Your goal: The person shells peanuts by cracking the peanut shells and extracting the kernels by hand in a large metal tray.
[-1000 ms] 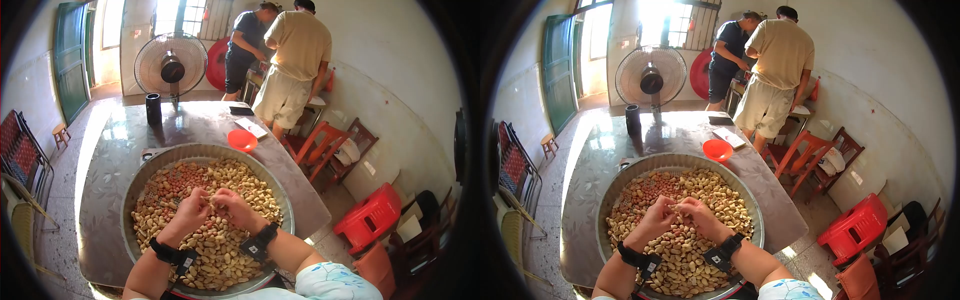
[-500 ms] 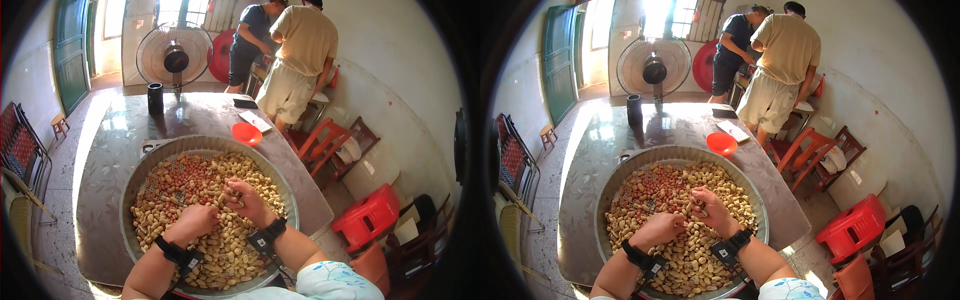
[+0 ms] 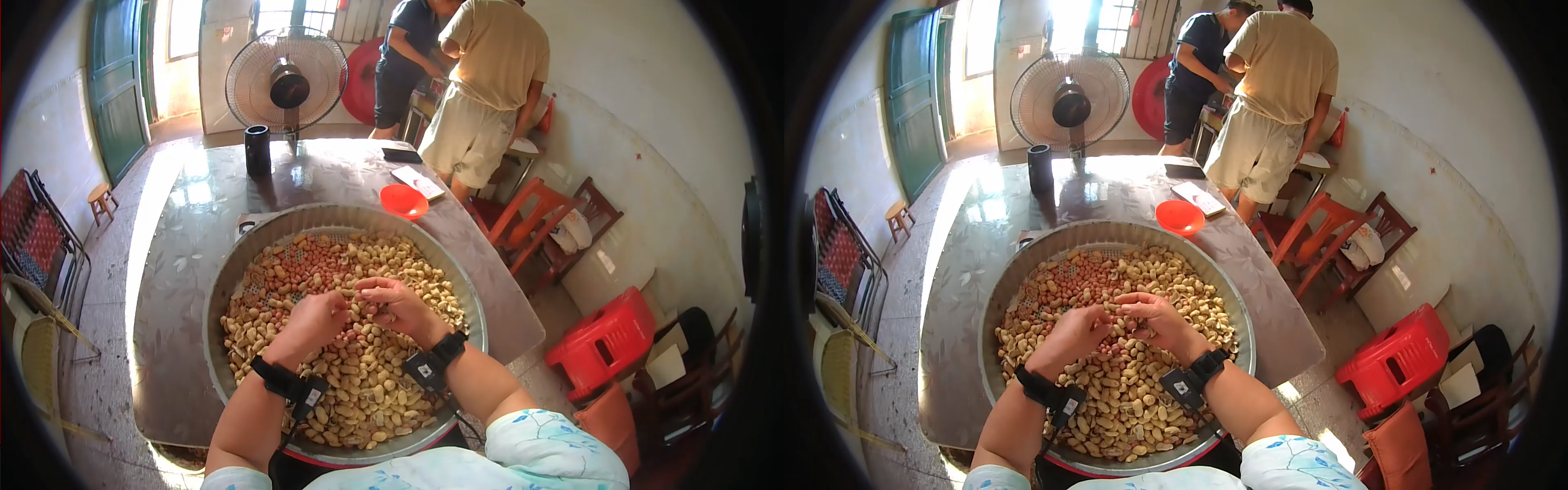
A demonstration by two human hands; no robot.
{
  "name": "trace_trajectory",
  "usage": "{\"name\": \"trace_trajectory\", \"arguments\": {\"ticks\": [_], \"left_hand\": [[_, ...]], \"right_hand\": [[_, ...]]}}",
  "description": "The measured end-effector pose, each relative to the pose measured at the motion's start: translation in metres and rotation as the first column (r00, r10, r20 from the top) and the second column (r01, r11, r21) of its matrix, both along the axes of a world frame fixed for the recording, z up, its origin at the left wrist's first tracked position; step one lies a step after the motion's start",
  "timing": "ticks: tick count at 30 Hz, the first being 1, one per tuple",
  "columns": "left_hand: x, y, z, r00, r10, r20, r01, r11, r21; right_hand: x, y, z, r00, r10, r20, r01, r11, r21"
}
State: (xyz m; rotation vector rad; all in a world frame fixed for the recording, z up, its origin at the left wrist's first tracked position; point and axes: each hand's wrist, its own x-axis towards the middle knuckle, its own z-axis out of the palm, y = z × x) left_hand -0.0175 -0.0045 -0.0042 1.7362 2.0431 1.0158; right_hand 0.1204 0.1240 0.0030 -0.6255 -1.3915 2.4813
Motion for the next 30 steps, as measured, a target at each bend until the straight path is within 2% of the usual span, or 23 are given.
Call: {"name": "trace_trajectory", "arguments": {"ticks": [1, 2, 3, 4, 5, 7, 9, 11, 13, 17, 19, 22, 23, 25, 26, 29, 30], "left_hand": [[0.0, -0.001, 0.002, 0.997, -0.006, 0.079, 0.003, 0.999, 0.046], [0.002, 0.0, 0.007, 0.974, 0.037, 0.222, -0.037, 0.999, -0.004], [0.001, 0.002, 0.006, 0.974, 0.039, 0.223, -0.04, 0.999, -0.003], [0.0, 0.004, 0.002, 0.967, 0.018, 0.255, -0.053, 0.99, 0.129], [0.0, 0.006, -0.001, 0.959, -0.008, 0.284, -0.068, 0.964, 0.258], [0.0, 0.008, 0.0, 0.944, 0.004, 0.331, -0.097, 0.959, 0.265], [-0.003, 0.008, 0.001, 0.885, -0.107, 0.453, -0.035, 0.956, 0.292], [-0.002, 0.01, 0.005, 0.887, -0.095, 0.451, -0.059, 0.946, 0.317], [0.0, 0.009, 0.004, 0.782, -0.045, 0.622, -0.079, 0.982, 0.171], [0.002, 0.011, 0.001, 0.817, 0.022, 0.576, -0.161, 0.968, 0.191], [0.003, 0.009, 0.001, 0.82, 0.051, 0.57, -0.176, 0.97, 0.167], [0.001, 0.009, 0.003, 0.935, 0.133, 0.327, -0.206, 0.958, 0.199], [0.001, 0.01, 0.003, 0.935, 0.134, 0.327, -0.208, 0.957, 0.202], [0.002, 0.009, 0.003, 0.898, -0.069, 0.434, -0.06, 0.959, 0.279], [0.001, 0.01, 0.0, 0.917, -0.118, 0.382, 0.007, 0.96, 0.281], [0.002, 0.014, -0.009, 0.913, -0.072, 0.402, -0.018, 0.976, 0.215], [0.004, 0.014, -0.007, 0.868, -0.06, 0.493, -0.051, 0.977, 0.209]], "right_hand": [[0.0, 0.0, -0.006, 1.0, -0.001, 0.005, 0.001, 1.0, -0.007], [-0.001, 0.001, -0.01, 1.0, 0.025, -0.005, -0.025, 1.0, -0.015], [-0.003, 0.001, -0.009, 0.998, 0.054, -0.017, -0.054, 0.998, -0.018], [-0.004, -0.003, -0.006, 0.997, 0.068, 0.025, -0.07, 0.995, 0.076], [-0.005, -0.006, -0.006, 0.997, 0.07, 0.026, -0.072, 0.995, 0.073], [-0.006, -0.012, -0.007, 0.999, 0.051, 0.02, -0.052, 0.994, 0.094], [-0.006, -0.017, -0.006, 0.999, 0.048, -0.013, -0.047, 0.994, 0.101], [-0.007, -0.017, -0.003, 0.999, 0.038, -0.014, -0.036, 0.989, 0.144], [-0.007, -0.017, -0.001, 0.998, 0.06, -0.017, -0.057, 0.988, 0.142], [-0.004, -0.02, 0.0, 0.996, 0.079, -0.033, -0.071, 0.975, 0.209], [-0.005, -0.021, 0.0, 0.997, 0.065, -0.045, -0.046, 0.942, 0.333], [-0.007, -0.018, -0.002, 0.998, 0.057, -0.033, -0.045, 0.951, 0.305], [-0.007, -0.017, -0.002, 0.999, 0.054, -0.011, -0.048, 0.956, 0.288], [-0.007, -0.017, 0.001, 1.0, 0.029, -0.001, -0.027, 0.948, 0.316], [-0.007, -0.016, 0.0, 1.0, 0.004, 0.011, -0.008, 0.954, 0.301], [-0.007, -0.017, -0.003, 0.999, -0.02, 0.026, 0.011, 0.952, 0.306], [-0.008, -0.019, -0.002, 0.999, -0.039, -0.01, 0.04, 0.943, 0.332]]}}
